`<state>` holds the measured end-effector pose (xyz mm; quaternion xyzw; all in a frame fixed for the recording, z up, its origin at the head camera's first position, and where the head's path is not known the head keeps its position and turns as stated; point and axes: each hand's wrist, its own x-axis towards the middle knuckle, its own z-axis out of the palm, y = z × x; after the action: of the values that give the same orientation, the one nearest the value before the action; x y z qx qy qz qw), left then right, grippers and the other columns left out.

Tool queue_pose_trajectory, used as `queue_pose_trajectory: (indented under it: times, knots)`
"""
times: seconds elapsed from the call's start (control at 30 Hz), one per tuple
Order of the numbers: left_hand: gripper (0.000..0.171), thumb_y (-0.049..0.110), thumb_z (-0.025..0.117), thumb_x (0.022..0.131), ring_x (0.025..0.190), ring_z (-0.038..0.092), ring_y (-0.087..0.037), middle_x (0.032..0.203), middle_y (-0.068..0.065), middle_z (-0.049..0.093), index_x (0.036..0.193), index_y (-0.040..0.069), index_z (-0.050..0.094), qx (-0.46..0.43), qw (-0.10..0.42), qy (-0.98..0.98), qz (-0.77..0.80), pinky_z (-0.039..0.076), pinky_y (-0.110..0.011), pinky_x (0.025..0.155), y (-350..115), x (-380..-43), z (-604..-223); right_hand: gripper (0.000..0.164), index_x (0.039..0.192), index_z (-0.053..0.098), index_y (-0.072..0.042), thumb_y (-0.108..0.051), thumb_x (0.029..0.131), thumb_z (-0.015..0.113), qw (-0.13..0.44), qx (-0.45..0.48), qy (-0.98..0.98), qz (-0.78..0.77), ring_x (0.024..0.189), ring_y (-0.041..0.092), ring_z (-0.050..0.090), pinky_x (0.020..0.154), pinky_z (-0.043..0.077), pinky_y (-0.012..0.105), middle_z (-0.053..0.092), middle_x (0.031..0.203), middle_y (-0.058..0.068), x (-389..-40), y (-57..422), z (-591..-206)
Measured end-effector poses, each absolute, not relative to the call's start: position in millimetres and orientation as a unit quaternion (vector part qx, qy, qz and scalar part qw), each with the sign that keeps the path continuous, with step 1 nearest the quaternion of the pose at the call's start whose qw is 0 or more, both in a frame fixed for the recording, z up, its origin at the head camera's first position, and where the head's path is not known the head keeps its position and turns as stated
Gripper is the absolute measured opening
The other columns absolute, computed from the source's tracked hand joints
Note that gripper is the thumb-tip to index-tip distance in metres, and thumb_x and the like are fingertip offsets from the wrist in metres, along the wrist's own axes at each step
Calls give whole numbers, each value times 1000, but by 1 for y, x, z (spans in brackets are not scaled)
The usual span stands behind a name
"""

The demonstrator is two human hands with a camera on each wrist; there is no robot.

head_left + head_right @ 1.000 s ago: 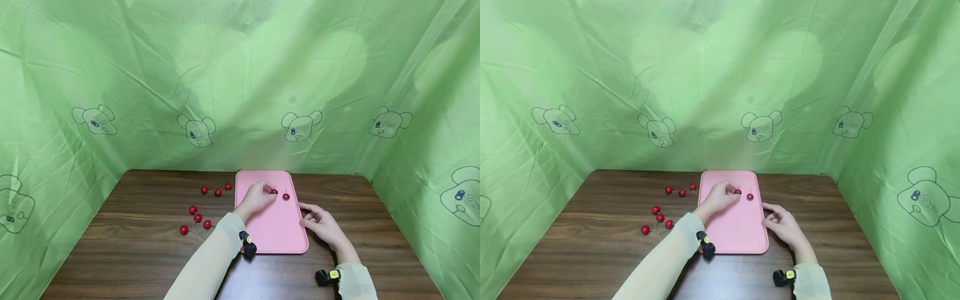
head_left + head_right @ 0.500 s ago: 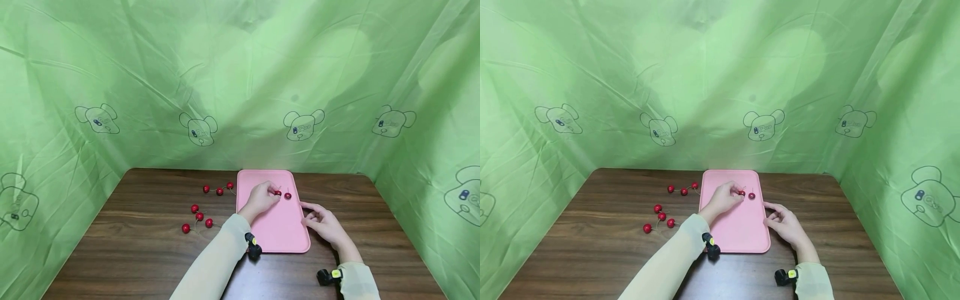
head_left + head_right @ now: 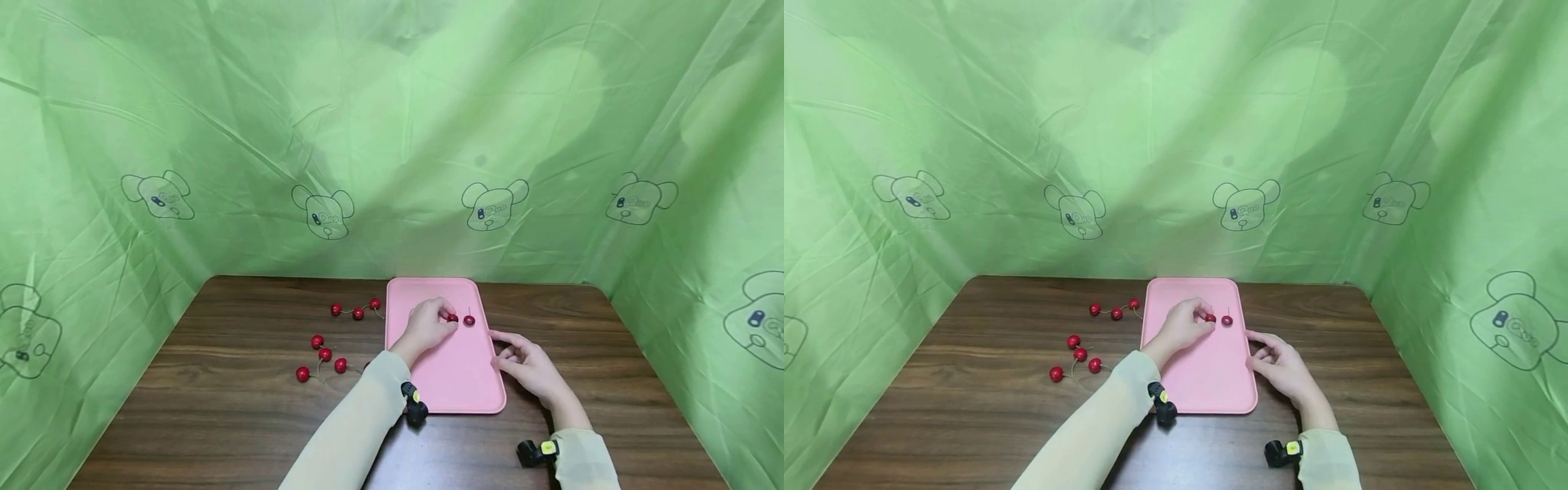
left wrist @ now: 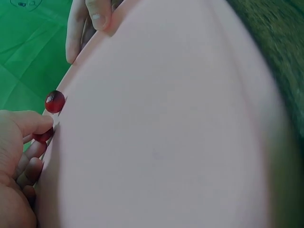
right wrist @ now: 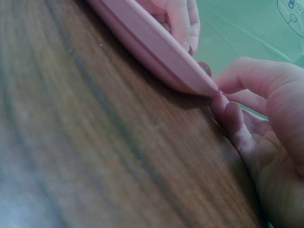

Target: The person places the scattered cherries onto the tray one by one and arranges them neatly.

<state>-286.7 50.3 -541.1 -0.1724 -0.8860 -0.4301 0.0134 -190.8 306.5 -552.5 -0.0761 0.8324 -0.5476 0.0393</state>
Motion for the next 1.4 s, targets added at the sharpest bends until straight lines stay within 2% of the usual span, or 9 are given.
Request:
queue_pose_trajectory:
  times: [0.23, 0.4, 0.73, 1.03, 1.4]
  knots:
    - [21, 19, 88, 90, 90, 60, -9, 99, 4, 71, 107, 16, 77, -177, 13, -886, -429, 44, -35, 95, 49, -287, -543, 55, 150, 64, -4, -4, 97, 80, 41, -71, 836, -543, 86, 15, 67, 75, 56, 26, 70, 100, 15, -191, 306, -551]
    - [27, 19, 90, 87, 90, 59, -9, 102, 3, 71, 109, 14, 76, -173, 5, -883, -437, 46, -33, 93, 47, -288, -543, 55, 150, 64, -4, -3, 97, 80, 39, -71, 837, -541, 86, 15, 67, 76, 56, 25, 70, 99, 15, -190, 305, -550]
    - [20, 15, 88, 88, 90, 60, -11, 98, 2, 71, 104, 14, 76, -190, 7, -887, -420, 46, -32, 91, 46, -288, -542, 56, 150, 64, -3, -2, 96, 80, 38, -75, 835, -544, 85, 15, 68, 75, 56, 25, 71, 98, 14, -191, 305, -551]
    - [24, 15, 90, 86, 90, 60, -11, 99, 1, 72, 106, 13, 76, -191, -6, -885, -426, 47, -30, 87, 45, -289, -539, 55, 149, 64, -3, -2, 96, 79, 31, -90, 831, -548, 85, 14, 69, 76, 56, 24, 72, 97, 14, -191, 306, -553]
    - [29, 9, 87, 85, 98, 69, -21, 103, -5, 75, 112, 8, 76, -203, -12, -860, -468, 52, -32, 90, 40, -293, -538, 55, 150, 64, -3, -3, 97, 80, 36, -82, 831, -549, 86, 14, 68, 76, 56, 24, 72, 97, 15, -190, 305, -551]
